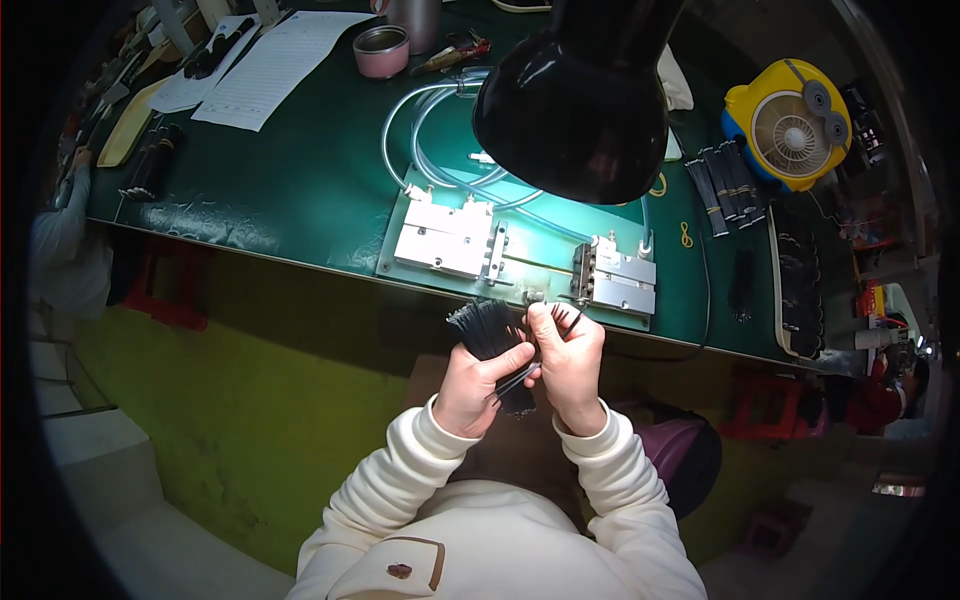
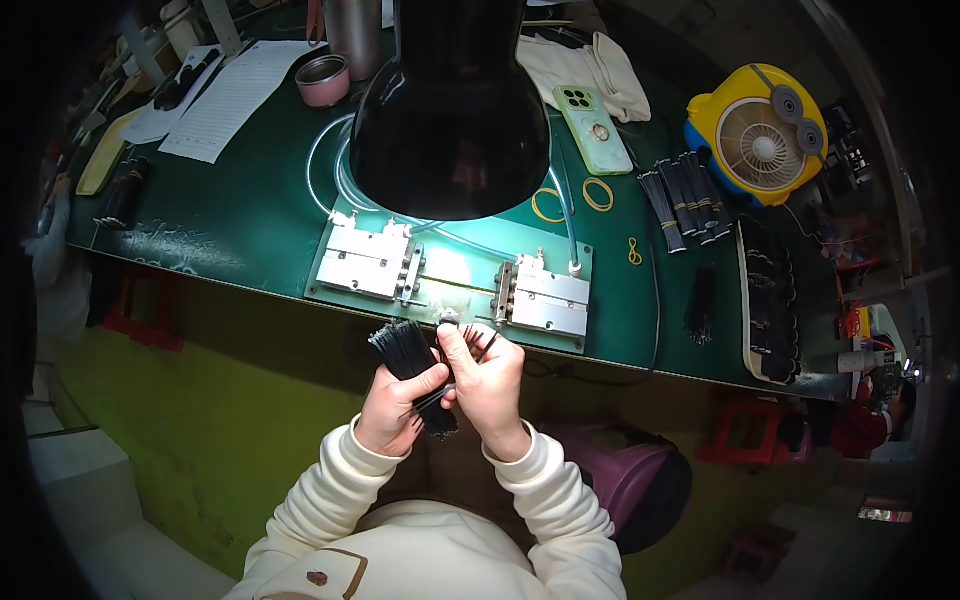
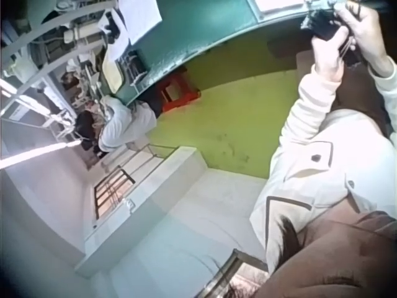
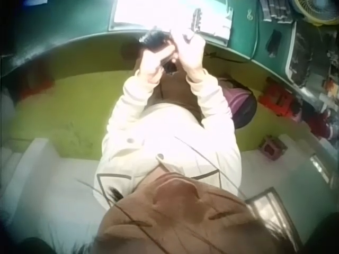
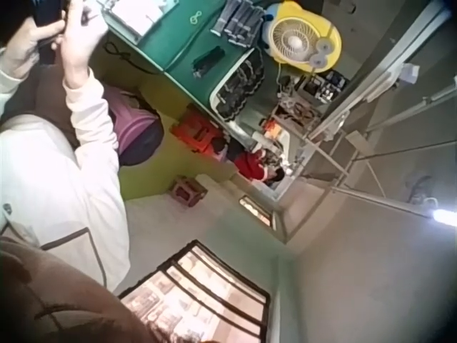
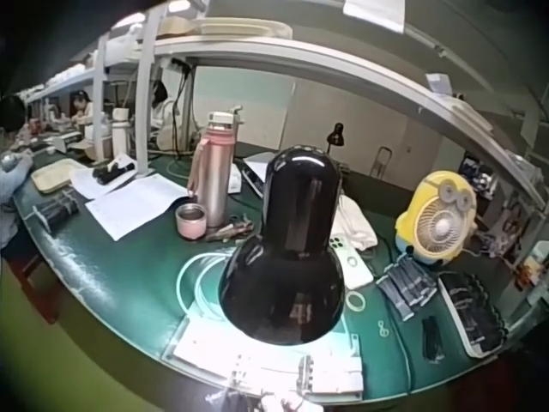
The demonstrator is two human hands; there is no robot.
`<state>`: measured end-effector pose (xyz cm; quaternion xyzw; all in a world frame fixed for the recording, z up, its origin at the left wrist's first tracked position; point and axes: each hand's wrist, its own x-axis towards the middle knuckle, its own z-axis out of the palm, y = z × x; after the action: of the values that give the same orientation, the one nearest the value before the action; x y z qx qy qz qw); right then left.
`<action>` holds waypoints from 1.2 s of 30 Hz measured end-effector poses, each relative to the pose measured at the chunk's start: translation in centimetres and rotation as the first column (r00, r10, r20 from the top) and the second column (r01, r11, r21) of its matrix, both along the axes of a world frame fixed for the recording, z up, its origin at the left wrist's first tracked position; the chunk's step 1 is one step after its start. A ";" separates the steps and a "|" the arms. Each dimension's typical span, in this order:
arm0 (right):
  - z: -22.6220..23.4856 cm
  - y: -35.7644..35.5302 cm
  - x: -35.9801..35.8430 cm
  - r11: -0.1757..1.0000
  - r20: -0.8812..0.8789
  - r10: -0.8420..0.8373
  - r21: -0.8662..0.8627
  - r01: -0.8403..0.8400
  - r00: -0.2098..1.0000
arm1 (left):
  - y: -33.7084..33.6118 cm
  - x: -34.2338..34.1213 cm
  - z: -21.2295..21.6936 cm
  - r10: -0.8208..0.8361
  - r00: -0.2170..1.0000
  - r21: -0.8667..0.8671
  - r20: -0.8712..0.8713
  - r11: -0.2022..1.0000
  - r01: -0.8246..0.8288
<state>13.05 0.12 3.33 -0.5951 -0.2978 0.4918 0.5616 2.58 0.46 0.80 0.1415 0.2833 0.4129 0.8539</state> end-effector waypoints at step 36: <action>-0.1 0.0 -0.3 0.999 0.035 -0.040 0.016 0.039 0.999 | 0.0 0.1 0.0 0.036 0.999 0.010 -0.023 0.999 -0.036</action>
<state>12.73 0.13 3.25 -0.6051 -0.2997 0.4675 0.5704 2.72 0.44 0.82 0.1453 0.2938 0.4278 0.8424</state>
